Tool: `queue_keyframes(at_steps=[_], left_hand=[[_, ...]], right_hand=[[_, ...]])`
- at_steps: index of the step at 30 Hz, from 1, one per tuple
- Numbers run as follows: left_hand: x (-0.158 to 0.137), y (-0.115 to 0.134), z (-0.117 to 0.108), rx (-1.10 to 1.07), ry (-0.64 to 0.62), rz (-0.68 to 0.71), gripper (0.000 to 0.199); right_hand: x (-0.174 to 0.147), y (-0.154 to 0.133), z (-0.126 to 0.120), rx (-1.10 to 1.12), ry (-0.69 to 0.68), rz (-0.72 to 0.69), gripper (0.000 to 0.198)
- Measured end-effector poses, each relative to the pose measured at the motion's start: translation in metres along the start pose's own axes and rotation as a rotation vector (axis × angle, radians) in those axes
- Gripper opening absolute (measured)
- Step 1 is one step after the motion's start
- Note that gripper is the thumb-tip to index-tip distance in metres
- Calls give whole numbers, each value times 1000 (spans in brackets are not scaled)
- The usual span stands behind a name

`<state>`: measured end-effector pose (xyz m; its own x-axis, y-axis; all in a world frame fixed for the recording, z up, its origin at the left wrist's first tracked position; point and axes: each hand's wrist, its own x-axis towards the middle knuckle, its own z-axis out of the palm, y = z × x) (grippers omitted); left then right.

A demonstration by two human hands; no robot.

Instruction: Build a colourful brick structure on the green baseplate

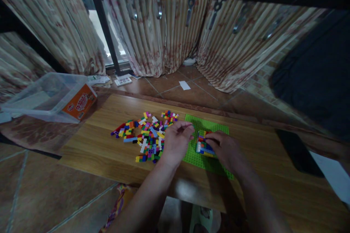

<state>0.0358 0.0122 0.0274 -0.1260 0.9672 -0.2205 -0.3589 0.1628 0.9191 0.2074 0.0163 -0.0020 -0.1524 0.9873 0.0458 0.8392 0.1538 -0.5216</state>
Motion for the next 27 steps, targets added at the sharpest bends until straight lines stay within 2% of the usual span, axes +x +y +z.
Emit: queue_keyframes(at_steps=[8,17,22,27], left_hand=[[1,-1,-1,-17,3,2,8],[0,0,-1,-38,4,-17,8],[0,1,-2,-31,2,-10,6],[-1,3,-3,-32,8,-11,4]], right_hand=[[-2,-2,3,7,41,-28,27],[0,-8,2,-150,-3,-102,32],[4,-11,3,-167,-12,-71,30],[5,-5,2,-54,37,-18,21]])
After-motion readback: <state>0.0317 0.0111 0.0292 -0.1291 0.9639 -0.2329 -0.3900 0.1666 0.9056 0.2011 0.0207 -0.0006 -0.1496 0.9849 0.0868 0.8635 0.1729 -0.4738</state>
